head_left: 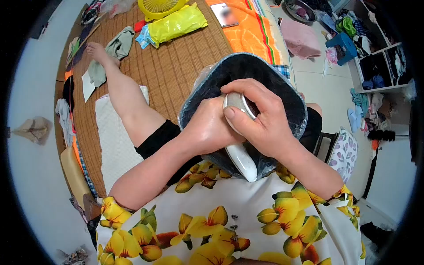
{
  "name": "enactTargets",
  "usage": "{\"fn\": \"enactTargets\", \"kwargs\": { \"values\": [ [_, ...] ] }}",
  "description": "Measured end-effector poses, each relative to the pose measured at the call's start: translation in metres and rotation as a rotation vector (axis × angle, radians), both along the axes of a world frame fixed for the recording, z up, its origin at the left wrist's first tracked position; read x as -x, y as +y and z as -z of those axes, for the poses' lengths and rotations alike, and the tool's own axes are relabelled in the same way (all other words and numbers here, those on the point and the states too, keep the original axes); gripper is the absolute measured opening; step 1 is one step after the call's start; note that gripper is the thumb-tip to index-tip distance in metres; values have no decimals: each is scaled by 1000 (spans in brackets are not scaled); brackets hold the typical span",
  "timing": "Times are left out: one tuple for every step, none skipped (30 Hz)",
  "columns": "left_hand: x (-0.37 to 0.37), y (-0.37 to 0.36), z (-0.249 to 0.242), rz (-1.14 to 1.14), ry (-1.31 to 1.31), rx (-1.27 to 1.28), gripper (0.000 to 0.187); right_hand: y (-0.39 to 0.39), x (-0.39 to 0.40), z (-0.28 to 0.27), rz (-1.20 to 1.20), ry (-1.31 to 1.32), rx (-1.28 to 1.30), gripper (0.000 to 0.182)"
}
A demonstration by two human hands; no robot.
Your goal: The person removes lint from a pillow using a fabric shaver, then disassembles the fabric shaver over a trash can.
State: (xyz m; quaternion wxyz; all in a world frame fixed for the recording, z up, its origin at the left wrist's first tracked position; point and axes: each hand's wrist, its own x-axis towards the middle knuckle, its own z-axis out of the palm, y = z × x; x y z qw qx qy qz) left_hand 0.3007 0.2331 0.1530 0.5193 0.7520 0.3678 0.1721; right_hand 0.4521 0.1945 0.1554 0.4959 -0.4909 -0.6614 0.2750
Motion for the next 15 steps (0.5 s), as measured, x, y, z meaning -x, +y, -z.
{"fn": "enactTargets", "kwargs": {
  "values": [
    [-1, 1, -2, 23, 7, -1, 36, 1, -1, 0, -9, -5, 22, 30],
    [-2, 2, -5, 17, 8, -1, 36, 1, -2, 0, -15, -4, 21, 30],
    [-4, 1, -12, -3, 55, 32, 36, 1, -1, 0, -1, 57, 102, 29],
    [-4, 0, -15, -23, 103, 65, 36, 0, -1, 0, 14, 117, 182, 29],
    [-1, -2, -17, -31, 107, 64, 36, 0, -1, -1, 6, 120, 181, 29],
    [5, -6, -18, -109, 94, -305, 39, -1, -1, -1, 19, 182, 243, 28],
    [17, -10, -23, -146, 76, -524, 44, -1, -3, -1, 36, 245, 308, 28],
    [29, -15, -28, -207, 74, -748, 49, 0, -7, 3, 43, 248, 321, 28],
    [49, -21, -38, -234, 67, -827, 57, -1, -11, 2, 37, 252, 321, 28],
    [71, -30, -25, -491, -25, -853, 63, -1, -14, -3, 24, 192, 368, 29],
    [87, -42, -1, -748, -120, -871, 68, 0, -15, -5, 11, 131, 414, 30],
    [91, -54, 17, -917, -132, -661, 61, 1, -16, -1, 1, 125, 375, 30],
    [98, -67, 37, -1079, -141, -446, 54, 2, -16, -3, -5, 132, 375, 30],
    [114, -88, 66, -1164, 26, -337, 55, 3, -15, -5, -22, 145, 399, 29],
    [139, -115, 104, -1240, 193, -225, 56, 4, -14, -7, -36, 158, 420, 29]
  ]
}}
